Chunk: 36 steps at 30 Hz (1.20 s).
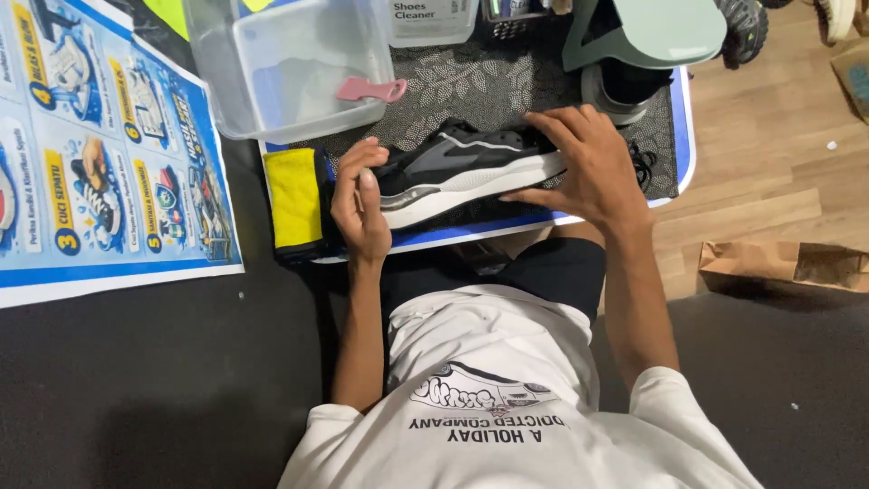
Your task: Using a small brush to scrub and clean the midsole of a sneaker at a repair bench.
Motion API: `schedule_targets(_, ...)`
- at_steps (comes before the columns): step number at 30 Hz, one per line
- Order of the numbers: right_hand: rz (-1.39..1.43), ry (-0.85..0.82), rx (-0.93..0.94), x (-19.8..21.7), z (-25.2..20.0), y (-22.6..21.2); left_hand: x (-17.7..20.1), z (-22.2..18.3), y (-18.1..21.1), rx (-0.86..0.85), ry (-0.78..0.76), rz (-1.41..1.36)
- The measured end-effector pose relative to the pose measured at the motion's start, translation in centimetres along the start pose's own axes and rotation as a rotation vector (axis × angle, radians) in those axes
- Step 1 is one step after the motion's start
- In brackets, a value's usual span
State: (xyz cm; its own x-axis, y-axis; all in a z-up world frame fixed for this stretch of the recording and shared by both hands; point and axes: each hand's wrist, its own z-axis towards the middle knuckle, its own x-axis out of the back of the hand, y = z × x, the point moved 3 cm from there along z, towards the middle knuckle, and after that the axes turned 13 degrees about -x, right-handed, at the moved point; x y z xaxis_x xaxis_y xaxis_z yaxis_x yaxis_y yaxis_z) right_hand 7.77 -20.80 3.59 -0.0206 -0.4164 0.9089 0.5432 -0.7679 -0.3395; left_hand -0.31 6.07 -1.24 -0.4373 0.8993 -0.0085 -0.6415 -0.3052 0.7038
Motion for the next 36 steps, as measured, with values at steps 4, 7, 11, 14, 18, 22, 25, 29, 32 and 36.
schedule_targets(4, 0.118, 0.091, -0.029, -1.3, -0.4, 1.3, 0.1, -0.1, -0.8, 0.061, -0.025, -0.017)
schedule_targets(7, 0.111, 0.104, -0.01, -1.8, -0.8, 1.9, 0.5, 0.9, 0.1, 0.019, -0.221, 0.136)
schedule_targets(11, 0.088, 0.122, -0.004, -1.9, -1.0, 1.6, -0.4, 2.5, 2.2, -0.078, -0.518, 0.444)
schedule_targets(14, 0.073, 0.144, 0.008, -1.8, -1.1, 1.1, -2.0, 3.6, 3.1, -0.065, -0.677, 0.623)
schedule_targets(18, 0.107, 0.181, 0.034, -1.5, -1.5, 0.9, -4.2, 3.0, 1.7, 0.042, -0.889, 0.661)
schedule_targets(22, 0.14, 0.112, 0.042, -0.4, -1.6, 0.2, -3.9, 3.5, 1.1, 0.189, -0.872, 0.397)
schedule_targets(25, 0.168, 0.048, 0.018, 0.7, -1.2, -0.9, -3.1, 2.8, 0.0, 0.186, -0.735, 0.239)
schedule_targets(29, 0.167, 0.011, 0.052, 2.0, 0.1, -2.2, -3.7, 3.5, 1.3, 0.107, -0.621, 0.221)
schedule_targets(32, 0.192, -0.027, 0.123, 1.8, 1.0, -2.4, -3.8, 3.6, 1.7, 0.071, -0.617, 0.179)
schedule_targets(36, 0.274, -0.275, -0.007, 0.9, 2.8, -2.4, -3.5, 3.9, 1.5, 0.064, -0.605, 0.134)
